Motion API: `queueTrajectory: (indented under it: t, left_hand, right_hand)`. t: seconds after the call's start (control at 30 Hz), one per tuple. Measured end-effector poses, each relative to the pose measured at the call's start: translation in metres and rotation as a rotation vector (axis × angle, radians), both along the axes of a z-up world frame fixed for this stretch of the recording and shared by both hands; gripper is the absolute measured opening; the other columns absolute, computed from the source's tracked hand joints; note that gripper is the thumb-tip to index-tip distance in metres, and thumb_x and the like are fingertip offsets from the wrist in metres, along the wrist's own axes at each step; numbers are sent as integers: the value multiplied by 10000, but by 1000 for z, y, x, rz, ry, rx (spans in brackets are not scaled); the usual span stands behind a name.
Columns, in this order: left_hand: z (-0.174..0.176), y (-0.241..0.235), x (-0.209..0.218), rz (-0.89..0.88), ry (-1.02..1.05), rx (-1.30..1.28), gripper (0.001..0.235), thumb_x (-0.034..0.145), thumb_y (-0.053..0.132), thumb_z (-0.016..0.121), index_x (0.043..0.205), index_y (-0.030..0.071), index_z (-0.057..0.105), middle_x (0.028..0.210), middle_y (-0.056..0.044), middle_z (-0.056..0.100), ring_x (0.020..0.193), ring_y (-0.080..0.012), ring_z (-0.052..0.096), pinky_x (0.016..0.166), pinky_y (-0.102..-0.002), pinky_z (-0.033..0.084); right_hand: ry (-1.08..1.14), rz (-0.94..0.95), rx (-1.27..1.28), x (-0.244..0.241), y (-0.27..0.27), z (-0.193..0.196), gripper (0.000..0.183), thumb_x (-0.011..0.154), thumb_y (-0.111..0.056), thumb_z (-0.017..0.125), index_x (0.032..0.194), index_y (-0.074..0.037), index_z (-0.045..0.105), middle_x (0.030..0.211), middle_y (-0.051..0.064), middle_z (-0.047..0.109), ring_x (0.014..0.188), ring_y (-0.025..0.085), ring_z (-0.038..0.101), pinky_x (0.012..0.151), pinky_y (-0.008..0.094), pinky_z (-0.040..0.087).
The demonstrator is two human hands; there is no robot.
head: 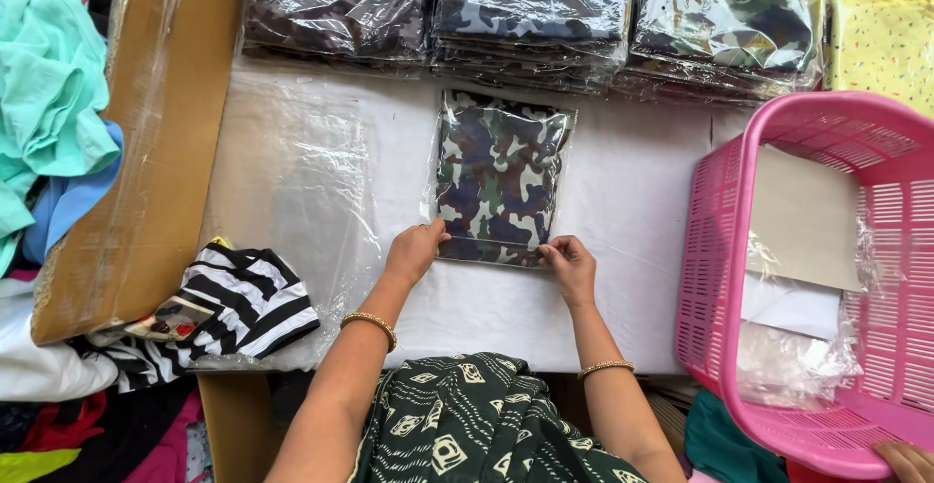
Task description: The person folds camouflage-patterned shorts and places them into clear plastic bags. They seal the bags and stack the packaged items on a table alongside other similar packages.
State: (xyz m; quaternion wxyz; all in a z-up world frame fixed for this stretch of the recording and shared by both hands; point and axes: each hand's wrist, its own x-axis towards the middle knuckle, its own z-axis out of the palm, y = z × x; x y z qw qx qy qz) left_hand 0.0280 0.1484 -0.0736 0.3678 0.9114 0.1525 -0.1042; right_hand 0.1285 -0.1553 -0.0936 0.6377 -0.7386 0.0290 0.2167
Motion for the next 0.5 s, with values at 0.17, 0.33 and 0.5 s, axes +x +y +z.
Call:
queueTrajectory:
  t: [0.17, 0.33, 0.5]
  left_hand:
    - [-6, -2, 2, -28, -4, 99, 247, 1006, 307, 587, 912, 80, 564, 689, -85, 686, 761, -300, 667, 686, -461, 516]
    - [-7, -14, -1, -9, 25, 161, 236, 1060, 309, 599, 992, 84, 572, 804, -127, 694, 844, -316, 656, 770, -464, 515]
    - [-6, -46, -4, -428, -504, 664, 384, 869, 41, 601, 1248, 104, 613, 1305, -107, 615, 1241, -300, 582, 1102, -462, 445]
  right_hand:
    - [-33, -65, -104, 3, 12, 7, 77, 928, -16, 724, 933, 5, 651, 833, 30, 690, 667, 74, 646, 598, 223, 540]
    - [-2, -47, -209, 13, 16, 15, 80, 947, -56, 697, 916, -19, 633, 813, 23, 693, 630, 55, 623, 552, 224, 524]
    - [62, 39, -272, 20, 16, 16, 160, 932, -104, 750, 874, -17, 629, 732, 14, 661, 587, 56, 604, 518, 229, 511]
